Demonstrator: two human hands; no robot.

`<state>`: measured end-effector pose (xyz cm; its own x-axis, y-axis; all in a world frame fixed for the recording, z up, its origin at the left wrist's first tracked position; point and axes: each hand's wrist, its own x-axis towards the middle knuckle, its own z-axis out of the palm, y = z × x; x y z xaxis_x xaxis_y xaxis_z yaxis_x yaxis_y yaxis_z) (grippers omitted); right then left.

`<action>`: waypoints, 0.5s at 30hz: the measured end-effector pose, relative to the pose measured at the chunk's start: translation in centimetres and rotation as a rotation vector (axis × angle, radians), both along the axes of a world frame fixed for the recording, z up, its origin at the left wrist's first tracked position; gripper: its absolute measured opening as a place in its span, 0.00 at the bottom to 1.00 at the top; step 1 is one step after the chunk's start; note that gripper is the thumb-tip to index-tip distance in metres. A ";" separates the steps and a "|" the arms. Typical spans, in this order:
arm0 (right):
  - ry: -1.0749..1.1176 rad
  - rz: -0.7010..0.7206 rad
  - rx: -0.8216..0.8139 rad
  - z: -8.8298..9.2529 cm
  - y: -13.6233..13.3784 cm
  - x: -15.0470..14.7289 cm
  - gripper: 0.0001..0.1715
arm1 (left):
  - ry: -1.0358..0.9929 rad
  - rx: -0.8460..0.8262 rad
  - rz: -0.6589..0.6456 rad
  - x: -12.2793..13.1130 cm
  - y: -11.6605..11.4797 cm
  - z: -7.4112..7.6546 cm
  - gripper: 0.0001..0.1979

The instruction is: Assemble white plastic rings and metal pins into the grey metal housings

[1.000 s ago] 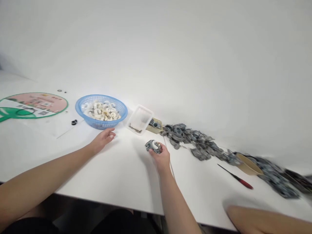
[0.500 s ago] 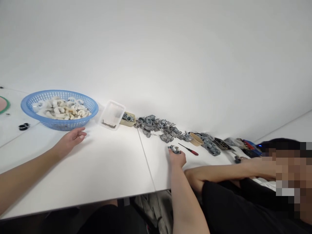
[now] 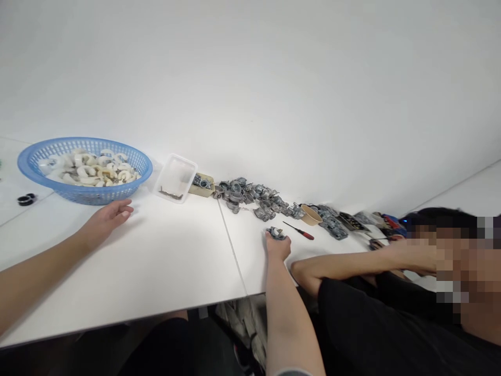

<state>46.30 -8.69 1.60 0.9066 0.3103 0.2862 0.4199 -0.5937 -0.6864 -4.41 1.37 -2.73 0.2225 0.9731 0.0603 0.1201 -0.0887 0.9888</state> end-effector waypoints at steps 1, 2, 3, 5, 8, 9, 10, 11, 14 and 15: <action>-0.005 -0.018 0.006 0.0 -0.1 -0.2 0.39 | 0.007 -0.004 0.003 0.0 0.0 0.0 0.39; -0.015 -0.038 0.012 0.0 -0.1 -0.4 0.40 | 0.014 -0.008 0.003 0.0 0.1 -0.1 0.39; -0.029 -0.051 0.018 0.0 -0.2 -0.6 0.40 | 0.020 -0.010 0.004 0.0 0.1 -0.1 0.39; -0.049 -0.067 0.031 0.0 -0.3 -1.1 0.42 | 0.031 -0.007 0.005 0.0 0.1 -0.1 0.38; -0.083 -0.106 0.062 0.1 -0.6 -2.2 0.49 | 0.047 0.005 0.013 0.0 0.2 -0.3 0.37; -0.101 -0.125 0.078 0.1 -0.7 -2.8 0.51 | 0.053 0.010 0.018 0.0 0.3 -0.4 0.37; -0.124 -0.144 0.094 0.2 -0.8 -3.6 0.52 | 0.058 0.016 0.023 0.0 0.3 -0.4 0.37; -0.152 -0.160 0.108 0.3 -0.9 -4.6 0.52 | 0.063 0.022 0.028 0.1 0.3 -0.5 0.37; -0.308 -0.046 0.135 0.5 -0.7 -9.1 0.54 | 0.078 0.034 0.027 0.1 0.4 -0.7 0.37; -0.417 0.148 0.169 0.5 -0.5 -11.0 0.53 | 0.083 0.033 0.024 0.0 0.4 -0.6 0.37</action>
